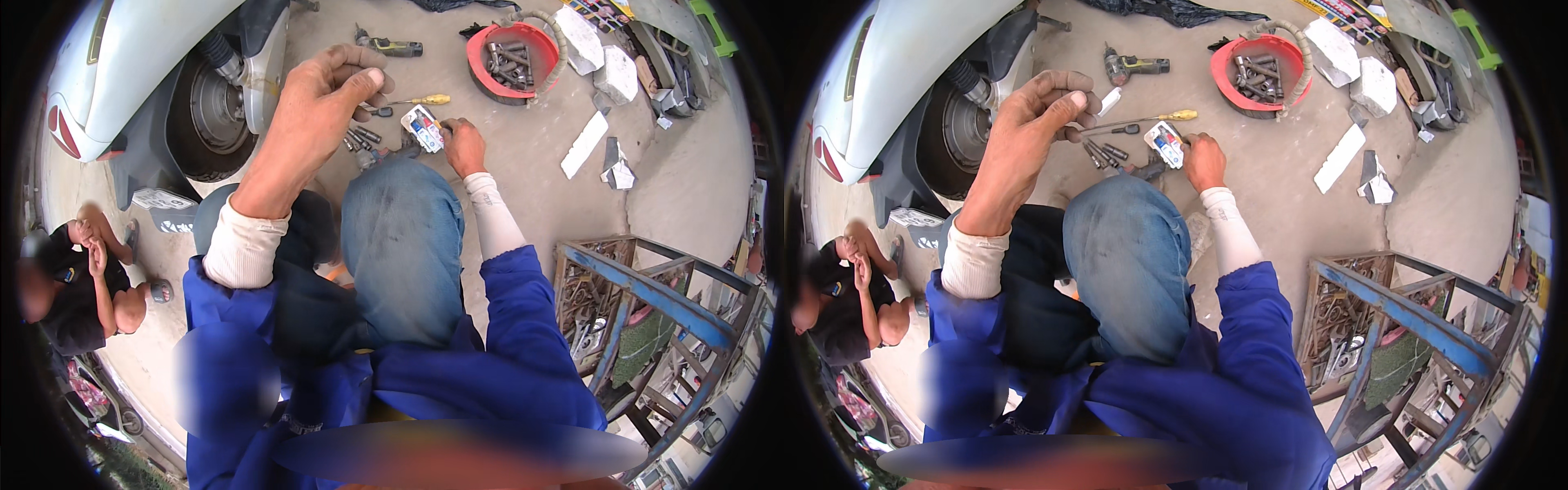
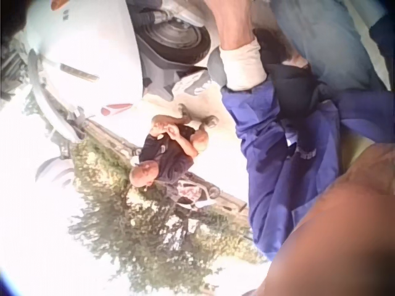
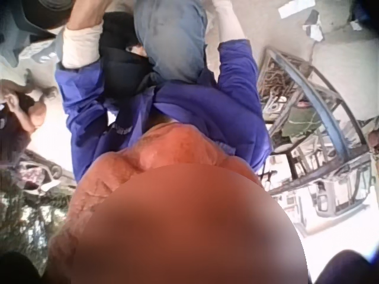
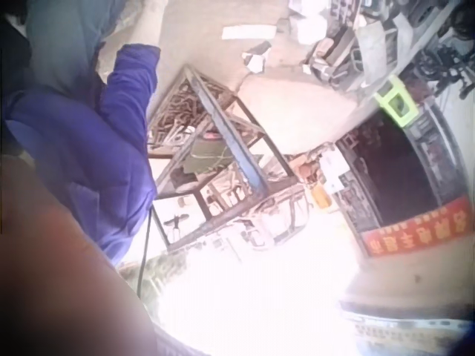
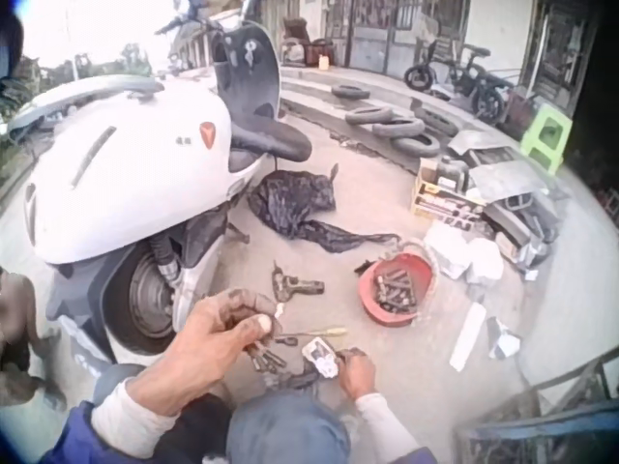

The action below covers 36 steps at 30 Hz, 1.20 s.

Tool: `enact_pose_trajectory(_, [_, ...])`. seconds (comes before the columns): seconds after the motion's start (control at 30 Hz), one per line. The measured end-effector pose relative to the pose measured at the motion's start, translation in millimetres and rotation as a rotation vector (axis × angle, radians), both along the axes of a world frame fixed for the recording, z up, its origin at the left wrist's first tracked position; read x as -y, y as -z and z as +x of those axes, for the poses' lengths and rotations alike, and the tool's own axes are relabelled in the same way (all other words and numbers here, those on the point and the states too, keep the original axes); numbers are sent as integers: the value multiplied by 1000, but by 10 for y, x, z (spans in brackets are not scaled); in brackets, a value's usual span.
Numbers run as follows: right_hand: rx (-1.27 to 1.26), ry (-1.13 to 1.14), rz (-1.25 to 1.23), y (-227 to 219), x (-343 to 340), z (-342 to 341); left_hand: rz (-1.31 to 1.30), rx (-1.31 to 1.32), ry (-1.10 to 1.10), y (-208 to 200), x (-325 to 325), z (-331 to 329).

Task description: The person opens a small orange box and uses a yellow stick to apply a substance to a crack on the scooter's rear body panel. They repeatedly dip the stick into the box and spread the material along the crack, then wipe the stick on a black plastic bag.

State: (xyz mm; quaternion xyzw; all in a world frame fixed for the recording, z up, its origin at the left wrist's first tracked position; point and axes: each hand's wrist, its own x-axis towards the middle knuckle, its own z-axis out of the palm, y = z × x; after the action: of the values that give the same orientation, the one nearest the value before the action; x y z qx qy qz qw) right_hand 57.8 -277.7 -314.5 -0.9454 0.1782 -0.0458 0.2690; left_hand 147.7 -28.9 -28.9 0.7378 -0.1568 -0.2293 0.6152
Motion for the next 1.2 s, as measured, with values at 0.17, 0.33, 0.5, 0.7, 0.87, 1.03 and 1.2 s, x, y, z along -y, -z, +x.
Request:
enact_pose_trajectory(0.17, [1,-32,-82,261,-149,110,0,-8,44,40,-69,46])
enact_pose_trajectory(0.33, [41,163,79,340,-65,-1,-14,-22,34,16,-73,74])
enact_pose_trajectory(0.5, [-125,348,135,278,-69,-328,-65,-5,27,-13,-90,64])
enact_pose_trajectory(0.7, [-171,362,121,250,-228,-271,-63,-17,74,18,-94,58])
enact_pose_trajectory(0.87, [-107,341,141,285,-218,-237,-70,-9,61,-50,-115,45])
enact_pose_trajectory(1.03, [-104,318,146,259,-206,-244,-71,-21,44,-69,-166,37])
enact_pose_trajectory(1.2, [-177,358,124,147,-258,-201,-71,-14,48,-47,-193,52])
